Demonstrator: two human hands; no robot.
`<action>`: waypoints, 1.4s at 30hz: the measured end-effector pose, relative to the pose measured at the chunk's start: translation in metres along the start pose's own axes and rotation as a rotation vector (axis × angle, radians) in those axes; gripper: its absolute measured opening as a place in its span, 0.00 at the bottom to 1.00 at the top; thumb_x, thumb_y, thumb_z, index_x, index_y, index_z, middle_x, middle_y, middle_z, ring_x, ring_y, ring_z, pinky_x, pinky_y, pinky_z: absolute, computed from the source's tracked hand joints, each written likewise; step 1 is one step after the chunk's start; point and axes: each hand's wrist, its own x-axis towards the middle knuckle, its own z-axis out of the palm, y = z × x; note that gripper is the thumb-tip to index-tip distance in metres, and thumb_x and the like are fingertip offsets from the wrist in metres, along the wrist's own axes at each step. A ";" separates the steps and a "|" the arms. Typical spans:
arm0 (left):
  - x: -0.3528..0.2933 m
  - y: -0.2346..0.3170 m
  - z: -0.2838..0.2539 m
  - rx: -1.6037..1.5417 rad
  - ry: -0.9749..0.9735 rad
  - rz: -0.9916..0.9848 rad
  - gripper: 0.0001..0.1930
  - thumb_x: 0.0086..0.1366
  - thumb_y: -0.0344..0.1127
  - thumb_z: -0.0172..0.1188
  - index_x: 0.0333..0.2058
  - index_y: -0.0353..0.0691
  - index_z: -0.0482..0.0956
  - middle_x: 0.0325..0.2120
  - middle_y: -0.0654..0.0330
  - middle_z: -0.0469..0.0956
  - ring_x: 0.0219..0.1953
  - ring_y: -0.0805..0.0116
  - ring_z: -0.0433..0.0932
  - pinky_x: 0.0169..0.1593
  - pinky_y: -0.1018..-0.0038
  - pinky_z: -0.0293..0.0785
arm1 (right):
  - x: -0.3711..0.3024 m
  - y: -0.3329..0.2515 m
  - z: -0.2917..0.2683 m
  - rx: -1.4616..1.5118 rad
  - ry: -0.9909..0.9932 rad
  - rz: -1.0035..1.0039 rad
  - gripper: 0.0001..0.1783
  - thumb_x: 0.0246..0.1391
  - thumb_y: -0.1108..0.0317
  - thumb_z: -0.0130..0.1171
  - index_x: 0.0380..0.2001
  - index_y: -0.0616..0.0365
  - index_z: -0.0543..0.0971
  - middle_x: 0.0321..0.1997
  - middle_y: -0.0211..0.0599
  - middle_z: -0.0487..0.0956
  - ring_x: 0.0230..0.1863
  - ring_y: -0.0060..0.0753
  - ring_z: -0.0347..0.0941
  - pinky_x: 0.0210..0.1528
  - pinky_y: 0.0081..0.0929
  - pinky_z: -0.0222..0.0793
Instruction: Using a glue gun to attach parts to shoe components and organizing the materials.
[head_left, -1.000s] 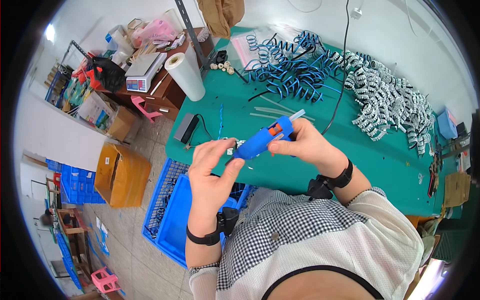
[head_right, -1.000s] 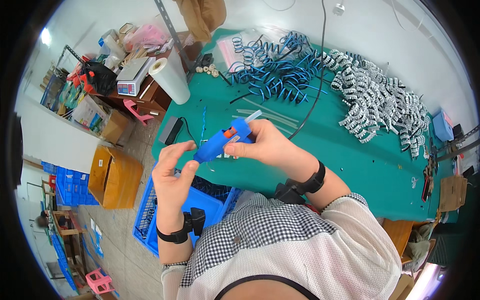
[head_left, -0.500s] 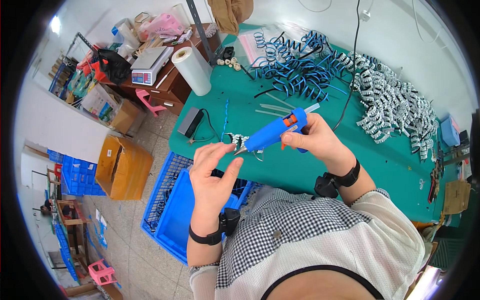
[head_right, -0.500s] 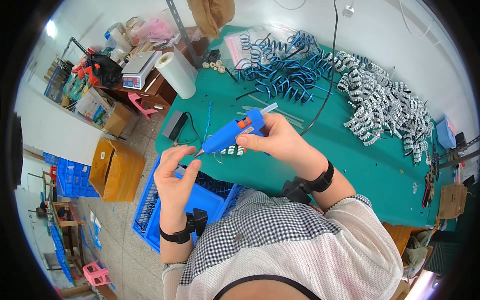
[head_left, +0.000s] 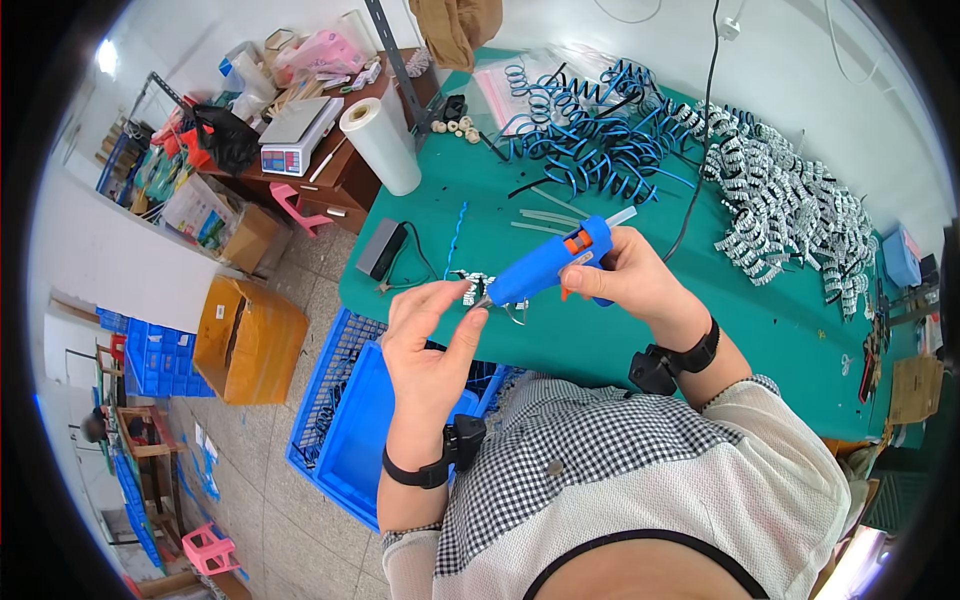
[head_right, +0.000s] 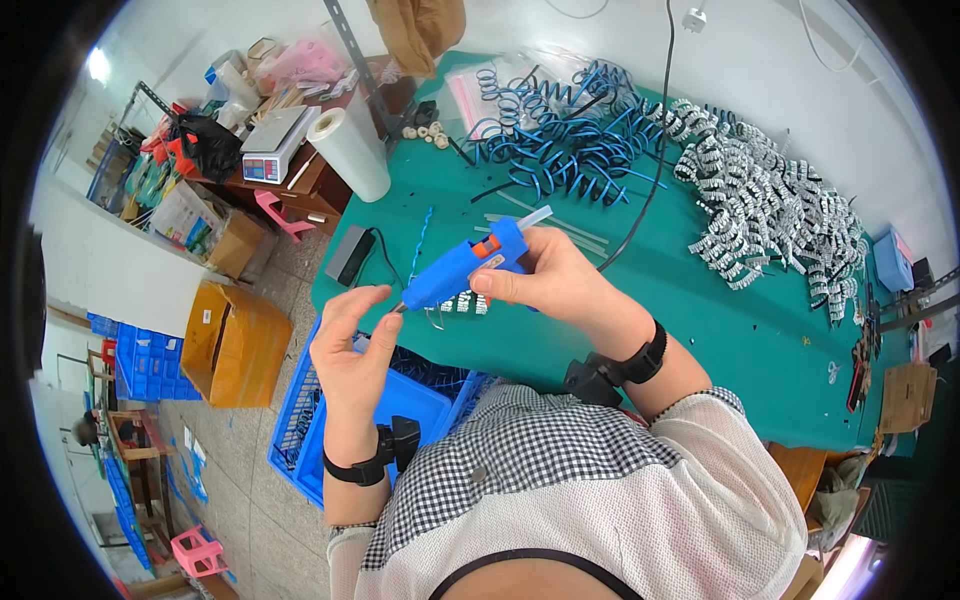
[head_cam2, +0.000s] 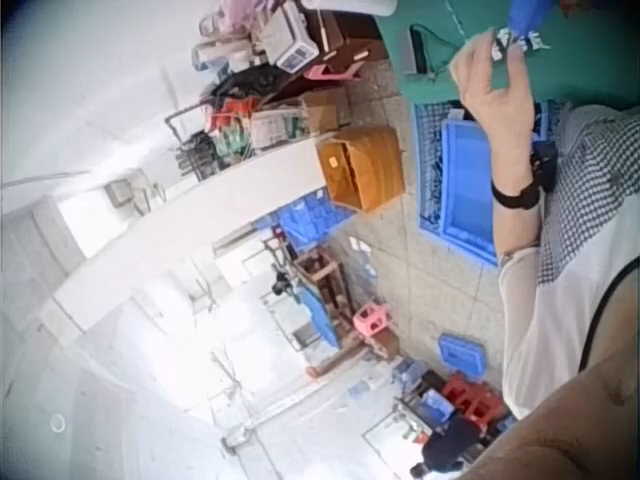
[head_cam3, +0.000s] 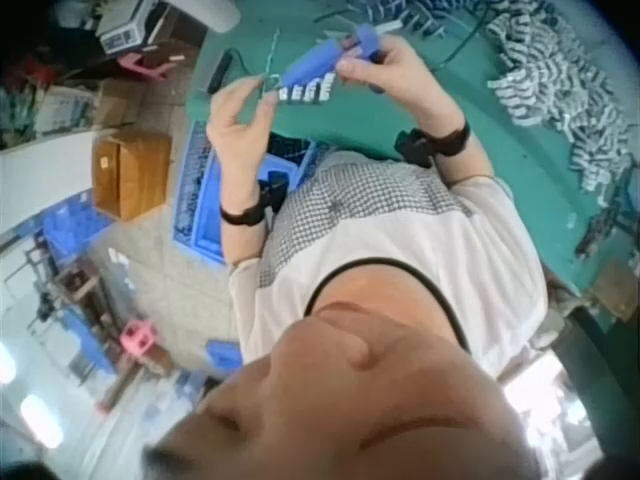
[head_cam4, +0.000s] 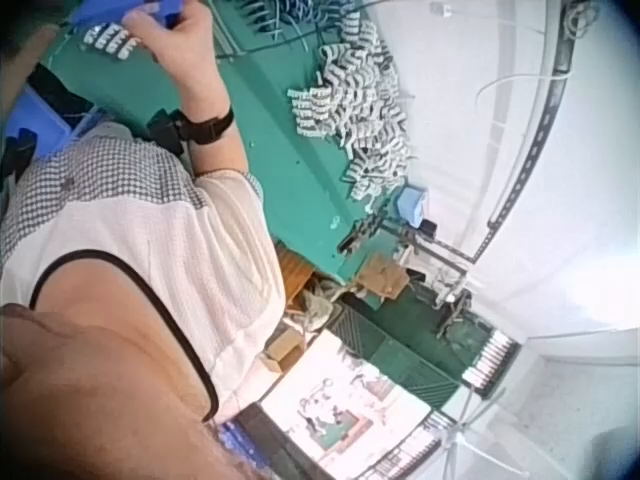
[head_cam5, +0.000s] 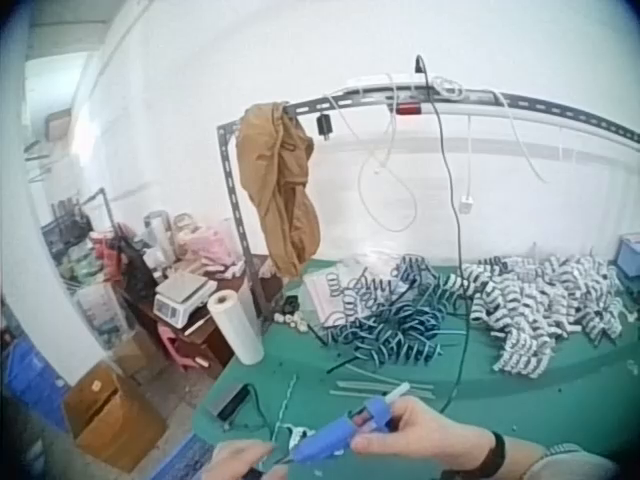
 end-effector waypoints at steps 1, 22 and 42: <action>0.000 -0.003 0.002 0.018 -0.031 0.031 0.10 0.47 0.27 0.63 0.31 0.37 0.78 0.31 0.60 0.76 0.39 0.65 0.72 0.45 0.72 0.66 | 0.001 0.000 0.000 0.000 -0.013 0.002 0.15 0.44 0.63 0.63 0.34 0.60 0.76 0.28 0.27 0.76 0.30 0.15 0.68 0.32 0.15 0.63; 0.005 -0.011 0.007 0.035 0.000 0.081 0.12 0.49 0.28 0.61 0.34 0.35 0.76 0.33 0.55 0.75 0.38 0.60 0.71 0.42 0.70 0.67 | 0.012 0.015 -0.009 -0.075 -0.061 -0.049 0.15 0.45 0.65 0.62 0.37 0.60 0.75 0.30 0.26 0.76 0.32 0.15 0.69 0.35 0.17 0.66; 0.012 -0.029 0.012 0.023 0.015 0.038 0.04 0.46 0.25 0.61 0.24 0.35 0.78 0.25 0.56 0.75 0.34 0.60 0.73 0.39 0.68 0.67 | 0.024 0.009 -0.005 -0.151 -0.082 -0.060 0.19 0.46 0.59 0.61 0.37 0.60 0.75 0.32 0.26 0.75 0.34 0.16 0.68 0.37 0.17 0.65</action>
